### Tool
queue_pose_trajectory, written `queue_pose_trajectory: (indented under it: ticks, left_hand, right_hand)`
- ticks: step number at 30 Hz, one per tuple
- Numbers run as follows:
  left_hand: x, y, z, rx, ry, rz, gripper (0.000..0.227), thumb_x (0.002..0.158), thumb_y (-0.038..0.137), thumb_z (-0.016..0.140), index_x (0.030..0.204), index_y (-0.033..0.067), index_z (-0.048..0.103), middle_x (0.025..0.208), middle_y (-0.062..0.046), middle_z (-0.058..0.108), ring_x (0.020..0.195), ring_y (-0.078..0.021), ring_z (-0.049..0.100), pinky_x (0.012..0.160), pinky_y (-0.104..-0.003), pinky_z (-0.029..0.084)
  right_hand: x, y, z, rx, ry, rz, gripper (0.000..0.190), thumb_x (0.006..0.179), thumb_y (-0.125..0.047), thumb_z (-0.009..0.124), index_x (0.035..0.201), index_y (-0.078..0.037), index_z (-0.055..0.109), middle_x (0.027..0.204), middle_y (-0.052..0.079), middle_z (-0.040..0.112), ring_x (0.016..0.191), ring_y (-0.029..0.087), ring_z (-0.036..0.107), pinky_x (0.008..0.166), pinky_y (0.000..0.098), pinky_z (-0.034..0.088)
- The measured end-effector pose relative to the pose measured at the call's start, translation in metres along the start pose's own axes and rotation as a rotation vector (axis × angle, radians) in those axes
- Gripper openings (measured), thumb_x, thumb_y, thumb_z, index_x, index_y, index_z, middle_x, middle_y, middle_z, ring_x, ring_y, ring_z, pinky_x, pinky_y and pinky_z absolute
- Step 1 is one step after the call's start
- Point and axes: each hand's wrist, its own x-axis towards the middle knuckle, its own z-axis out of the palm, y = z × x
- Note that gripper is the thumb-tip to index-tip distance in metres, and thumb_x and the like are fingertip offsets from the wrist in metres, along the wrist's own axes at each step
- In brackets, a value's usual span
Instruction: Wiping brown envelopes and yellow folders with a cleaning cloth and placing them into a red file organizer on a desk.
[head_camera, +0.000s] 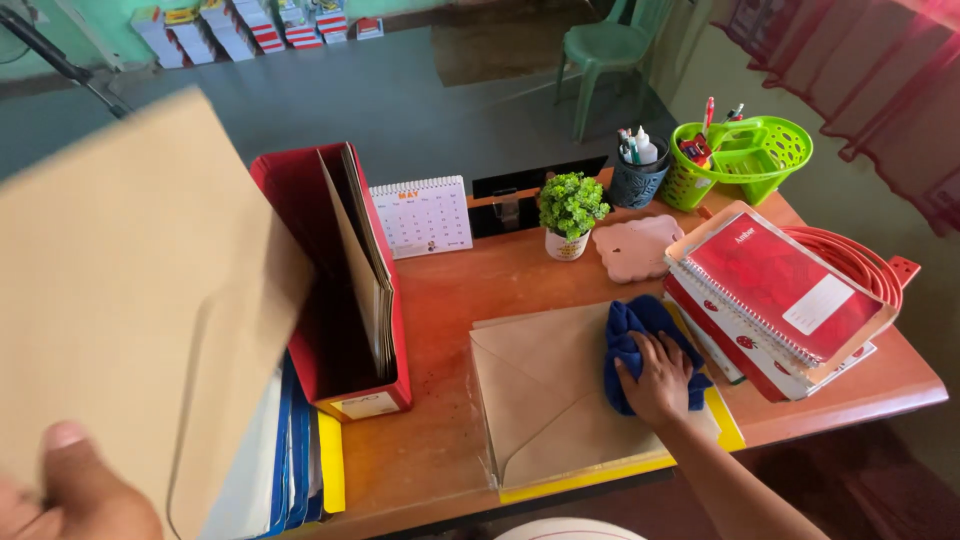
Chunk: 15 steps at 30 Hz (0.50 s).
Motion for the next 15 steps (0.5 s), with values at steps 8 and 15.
queue_pose_trajectory:
  ticks: [8,15]
  left_hand:
    - [0.037,0.079,0.052,0.196,-0.286,0.105,0.026,0.106,0.026,0.069,0.093,0.0035,0.066,0.079,-0.022,0.063,0.092,-0.048,0.068,0.081,-0.058,0.055]
    - [0.077,0.106,0.134,-0.449,-0.687,-0.318,0.045,0.102,0.033,0.058,0.141,0.0103,0.056,0.126,-0.026,0.064,0.111,-0.0452,0.065,0.09,-0.06,0.054]
  right_hand:
    - [0.004,0.008,0.013,-0.049,0.042,-0.007,0.067,0.094,-0.06,0.057,0.154,-0.034,0.044,0.151,0.001,0.054,0.151,0.025,0.036,0.12,0.056,0.029]
    - [0.002,0.01,0.013,-0.027,0.058,-0.022,0.065,0.095,-0.06,0.056,0.154,-0.033,0.046,0.15,0.002,0.054,0.151,0.026,0.037,0.119,0.0568,0.031]
